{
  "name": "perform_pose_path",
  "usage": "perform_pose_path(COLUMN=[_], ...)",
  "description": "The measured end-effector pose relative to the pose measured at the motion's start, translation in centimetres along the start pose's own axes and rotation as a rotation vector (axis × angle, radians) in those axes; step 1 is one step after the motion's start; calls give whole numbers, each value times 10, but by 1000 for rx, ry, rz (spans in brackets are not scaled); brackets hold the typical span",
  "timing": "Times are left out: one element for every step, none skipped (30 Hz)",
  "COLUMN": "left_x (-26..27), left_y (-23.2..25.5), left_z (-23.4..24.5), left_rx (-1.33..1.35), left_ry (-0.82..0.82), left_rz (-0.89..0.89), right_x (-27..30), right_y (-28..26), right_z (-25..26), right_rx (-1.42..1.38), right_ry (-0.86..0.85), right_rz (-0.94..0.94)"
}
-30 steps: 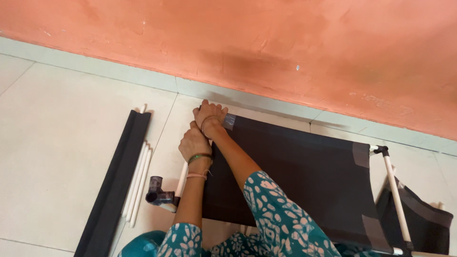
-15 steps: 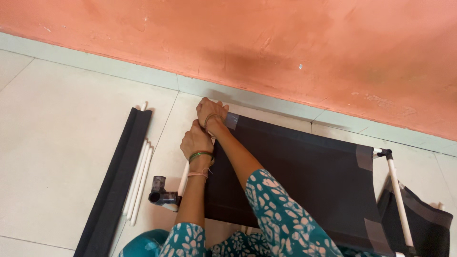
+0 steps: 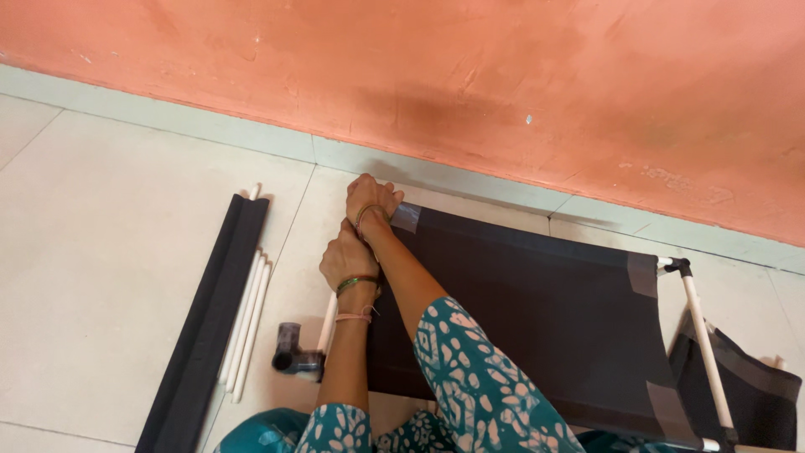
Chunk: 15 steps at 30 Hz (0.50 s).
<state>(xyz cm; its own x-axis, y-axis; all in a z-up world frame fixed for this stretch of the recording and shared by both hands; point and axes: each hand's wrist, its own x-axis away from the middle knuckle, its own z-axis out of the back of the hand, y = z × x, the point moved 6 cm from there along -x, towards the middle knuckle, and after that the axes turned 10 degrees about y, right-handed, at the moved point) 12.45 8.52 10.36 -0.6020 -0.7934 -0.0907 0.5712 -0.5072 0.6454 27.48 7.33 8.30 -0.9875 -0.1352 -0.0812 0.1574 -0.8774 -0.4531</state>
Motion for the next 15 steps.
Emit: perform_pose_path(left_x=[3, 3, 2, 3, 4, 6, 6, 6, 6, 6, 5, 5, 5, 5, 4], left_y=[1, 0, -1, 0, 2, 2, 2, 4, 5, 5, 6, 6, 6, 7, 8], left_z=[0, 3, 7, 6, 5, 6, 7, 7, 7, 8, 8, 8, 8, 8, 8], left_rx=[1, -4, -18, -22, -26, -29, -32, -29, -33, -37, -41, -43, -45, -46, -41], left_ry=[10, 24, 31, 28, 26, 29, 31, 38, 32, 27, 22, 22, 22, 22, 27], left_rz=[1, 5, 5, 4, 3, -7, -16, -28, -21, -14, -6, -6, -5, -3, -3], right_x=[-2, -2, -3, -5, -9, -9, -10, -14, -18, -21, -24, -26, -29, -33, -38], right_y=[2, 2, -1, 2, 4, 4, 6, 8, 9, 10, 11, 12, 14, 17, 19], right_z=[1, 2, 1, 0, 0, -4, -7, -8, -9, -11, -12, -14, -16, -17, -19], right_rx=[26, 46, 66, 61, 56, 47, 25, 3, -18, -9, 0, 8, -8, -23, -38], right_ry=[15, 25, 36, 34, 33, 25, 7, -5, -17, -26, -34, -43, -61, -79, -97], right_rz=[27, 56, 86, 78, 70, 62, 50, 41, 33, 18, 4, -11, -22, -31, -41])
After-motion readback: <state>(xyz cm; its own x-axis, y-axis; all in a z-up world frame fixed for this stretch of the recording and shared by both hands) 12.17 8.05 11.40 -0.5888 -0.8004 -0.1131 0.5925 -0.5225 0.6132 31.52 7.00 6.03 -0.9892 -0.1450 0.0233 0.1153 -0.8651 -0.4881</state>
